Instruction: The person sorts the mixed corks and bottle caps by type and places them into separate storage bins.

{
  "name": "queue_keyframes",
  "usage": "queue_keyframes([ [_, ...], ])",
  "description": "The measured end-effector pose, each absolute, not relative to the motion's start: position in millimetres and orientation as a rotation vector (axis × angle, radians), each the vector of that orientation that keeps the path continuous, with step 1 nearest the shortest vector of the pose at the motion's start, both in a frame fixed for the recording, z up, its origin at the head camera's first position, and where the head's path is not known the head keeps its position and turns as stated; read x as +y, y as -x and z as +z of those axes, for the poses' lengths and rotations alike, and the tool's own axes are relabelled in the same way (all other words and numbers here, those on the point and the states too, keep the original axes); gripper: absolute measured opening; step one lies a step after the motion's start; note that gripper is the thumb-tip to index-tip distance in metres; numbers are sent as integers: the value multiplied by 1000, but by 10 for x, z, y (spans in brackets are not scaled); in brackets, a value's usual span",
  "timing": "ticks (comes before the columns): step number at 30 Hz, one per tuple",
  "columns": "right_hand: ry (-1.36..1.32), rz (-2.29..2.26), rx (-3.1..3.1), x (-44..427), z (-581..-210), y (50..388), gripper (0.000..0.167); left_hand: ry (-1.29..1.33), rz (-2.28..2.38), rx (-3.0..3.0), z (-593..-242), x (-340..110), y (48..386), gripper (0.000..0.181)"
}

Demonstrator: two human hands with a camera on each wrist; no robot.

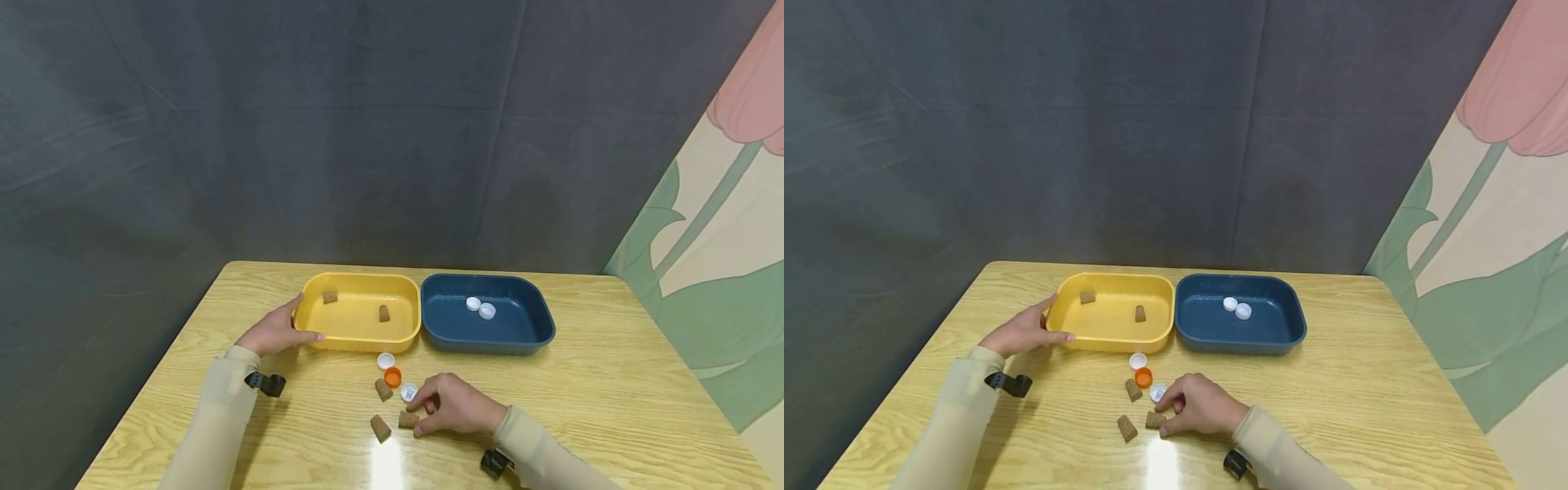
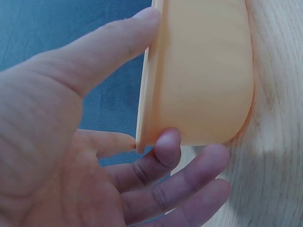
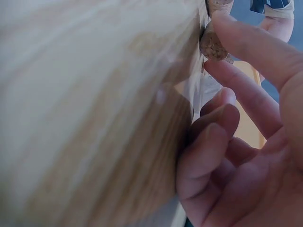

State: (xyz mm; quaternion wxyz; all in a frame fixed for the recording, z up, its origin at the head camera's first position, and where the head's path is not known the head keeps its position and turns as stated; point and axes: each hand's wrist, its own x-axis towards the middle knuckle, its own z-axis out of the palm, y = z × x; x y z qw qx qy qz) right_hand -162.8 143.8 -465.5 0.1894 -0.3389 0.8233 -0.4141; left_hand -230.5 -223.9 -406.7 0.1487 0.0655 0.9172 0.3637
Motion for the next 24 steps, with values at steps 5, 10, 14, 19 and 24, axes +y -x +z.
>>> queue_keyframes([
  [5,973,-1163,2325,1432,-4651,1622,21,-187,1060,2629,-4054,-2235,2295,114],
  [10,975,-1169,2336,1425,-4661,1625,21,-183,1055,2635,-4049,-2227,2285,113],
  [14,971,-1168,2348,1422,-4685,1628,22,-169,1055,2636,-4050,-2222,2281,113],
  [19,972,-1178,2355,1423,-4686,1637,19,-165,1051,2641,-4041,-2217,2279,114],
  [24,973,-1175,2358,1423,-4678,1637,18,-170,1043,2646,-4040,-2217,2283,114],
])
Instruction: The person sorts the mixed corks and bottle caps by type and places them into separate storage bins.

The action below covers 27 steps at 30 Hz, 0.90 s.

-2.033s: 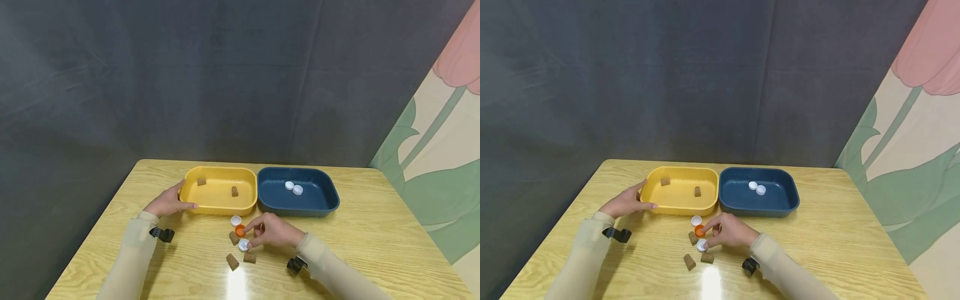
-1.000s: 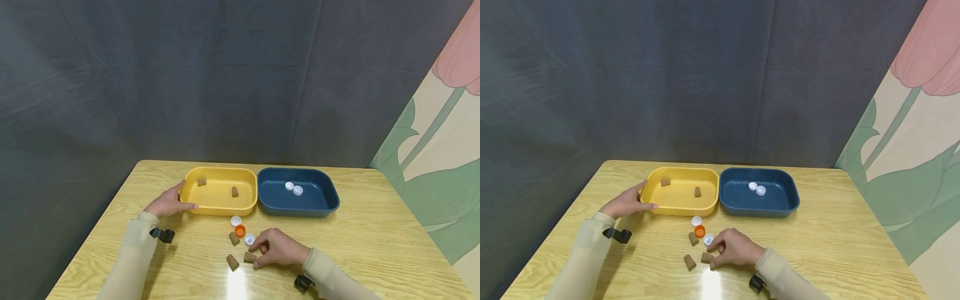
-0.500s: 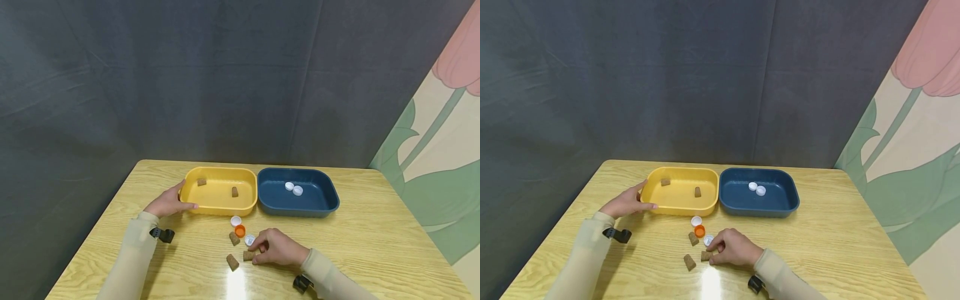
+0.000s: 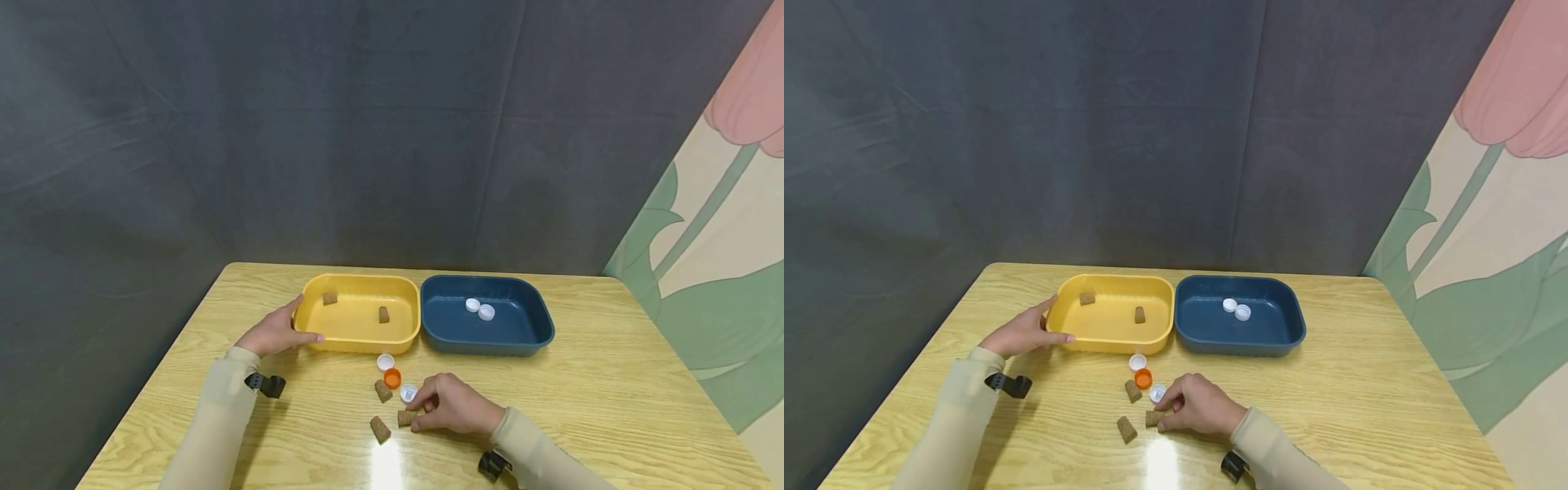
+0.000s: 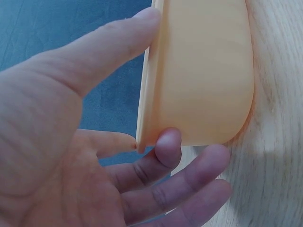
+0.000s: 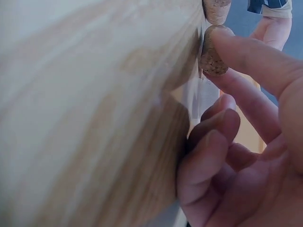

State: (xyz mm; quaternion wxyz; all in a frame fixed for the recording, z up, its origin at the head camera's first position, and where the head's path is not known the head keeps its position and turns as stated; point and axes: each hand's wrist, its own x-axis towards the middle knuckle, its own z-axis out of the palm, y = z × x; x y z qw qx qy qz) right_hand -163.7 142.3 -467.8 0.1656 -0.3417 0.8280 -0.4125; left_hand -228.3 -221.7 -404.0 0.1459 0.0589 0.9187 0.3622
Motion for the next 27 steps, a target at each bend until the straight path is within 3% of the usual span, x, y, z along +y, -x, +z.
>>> queue_keyframes([
  [27,951,-1223,2513,1482,-4256,1946,18,-158,1059,2644,-4046,-2219,2289,116],
])
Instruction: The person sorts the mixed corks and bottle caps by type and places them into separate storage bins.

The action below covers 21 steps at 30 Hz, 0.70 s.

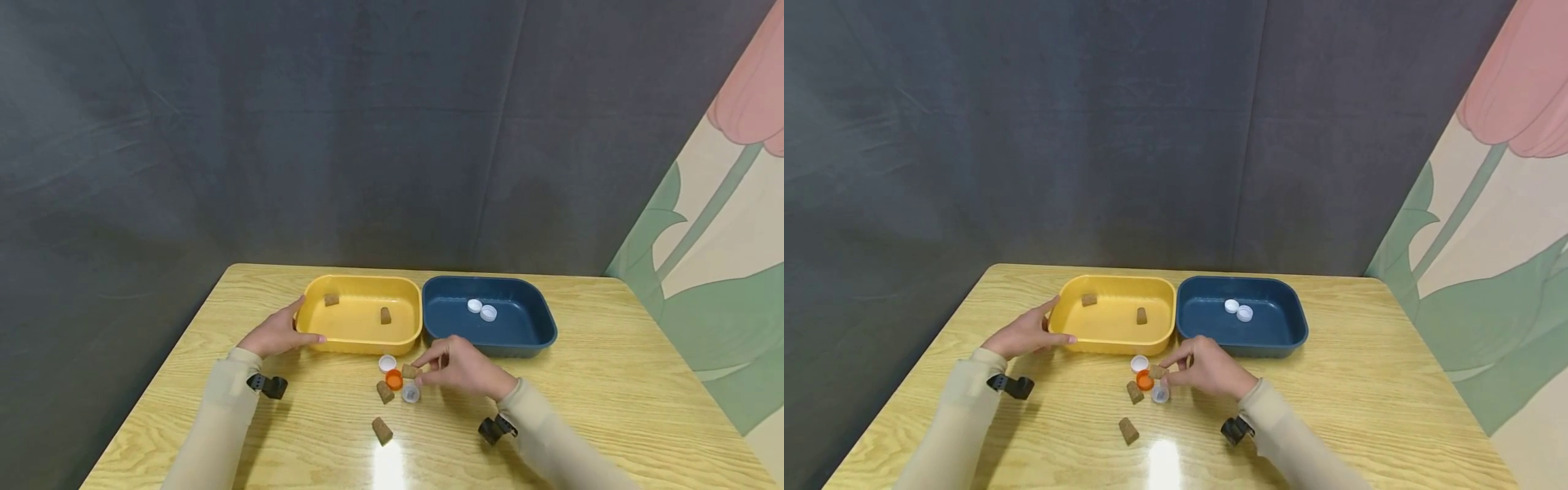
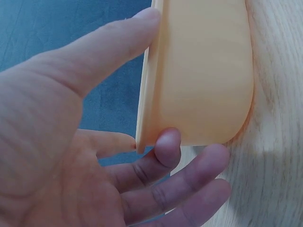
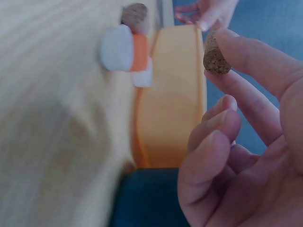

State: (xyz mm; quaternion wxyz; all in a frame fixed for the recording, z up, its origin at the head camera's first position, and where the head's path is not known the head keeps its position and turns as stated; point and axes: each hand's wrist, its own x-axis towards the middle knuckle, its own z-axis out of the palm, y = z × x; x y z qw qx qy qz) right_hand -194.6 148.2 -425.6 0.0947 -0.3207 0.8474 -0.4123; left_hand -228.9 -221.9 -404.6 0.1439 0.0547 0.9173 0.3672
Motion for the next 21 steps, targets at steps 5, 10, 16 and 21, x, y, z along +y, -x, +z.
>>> queue_keyframes([
  [5,930,-1237,2524,1436,-4119,2042,18,-164,1045,2649,-4064,-2225,2278,116],
  [10,910,-1264,2513,1394,-4041,2151,18,-158,1040,2654,-4081,-2231,2280,116],
  [16,871,-1270,2507,1378,-4085,2233,18,-169,1047,2652,-4085,-2219,2284,116],
  [21,881,-1257,2519,1403,-4111,2234,20,-187,1072,2634,-4054,-2228,2291,115],
])
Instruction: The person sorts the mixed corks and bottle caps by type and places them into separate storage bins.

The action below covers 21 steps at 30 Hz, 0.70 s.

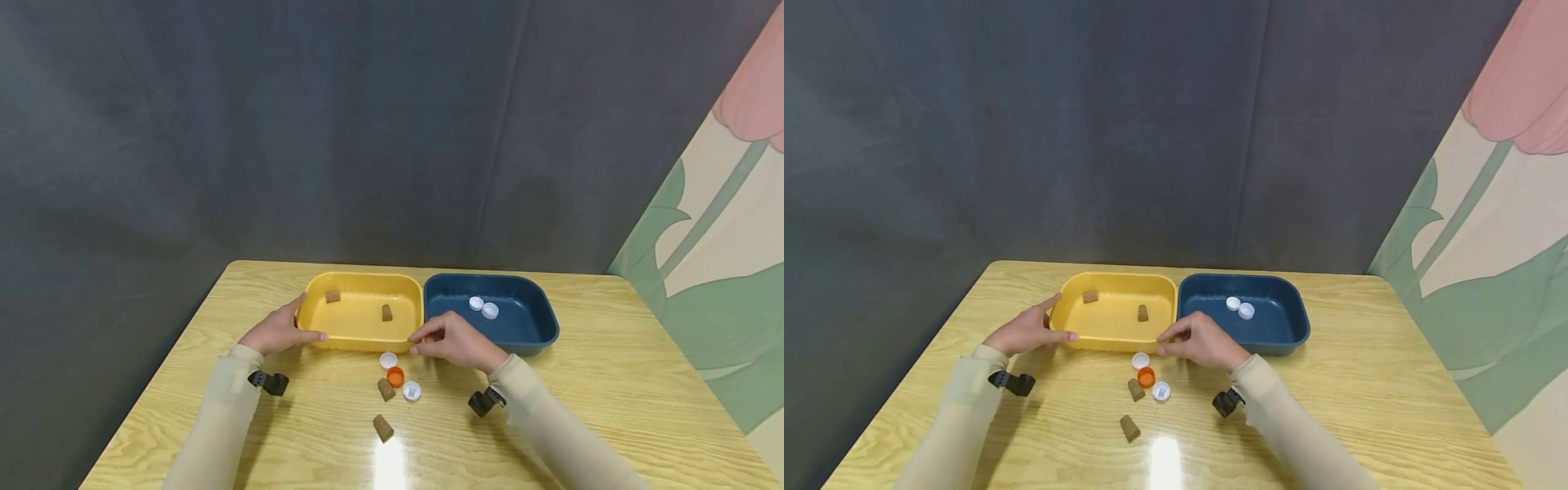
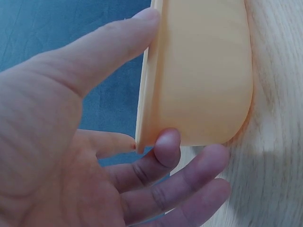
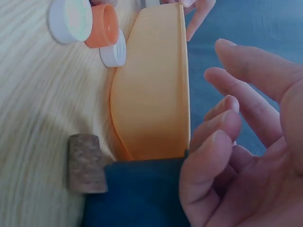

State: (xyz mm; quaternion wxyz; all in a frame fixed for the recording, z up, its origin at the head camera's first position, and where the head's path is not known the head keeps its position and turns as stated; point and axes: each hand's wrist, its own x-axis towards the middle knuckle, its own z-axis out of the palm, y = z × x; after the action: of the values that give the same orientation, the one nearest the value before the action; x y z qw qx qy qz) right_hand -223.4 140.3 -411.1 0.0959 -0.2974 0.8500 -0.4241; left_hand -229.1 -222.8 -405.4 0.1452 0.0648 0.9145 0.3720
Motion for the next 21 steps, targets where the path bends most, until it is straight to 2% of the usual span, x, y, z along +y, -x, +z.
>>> queue_keyframes([
  [11,833,-1204,2520,1529,-4131,2110,23,-180,1071,2635,-4065,-2225,2289,115],
  [21,876,-1163,2535,1678,-4317,1939,39,-178,1073,2632,-4047,-2219,2288,113],
])
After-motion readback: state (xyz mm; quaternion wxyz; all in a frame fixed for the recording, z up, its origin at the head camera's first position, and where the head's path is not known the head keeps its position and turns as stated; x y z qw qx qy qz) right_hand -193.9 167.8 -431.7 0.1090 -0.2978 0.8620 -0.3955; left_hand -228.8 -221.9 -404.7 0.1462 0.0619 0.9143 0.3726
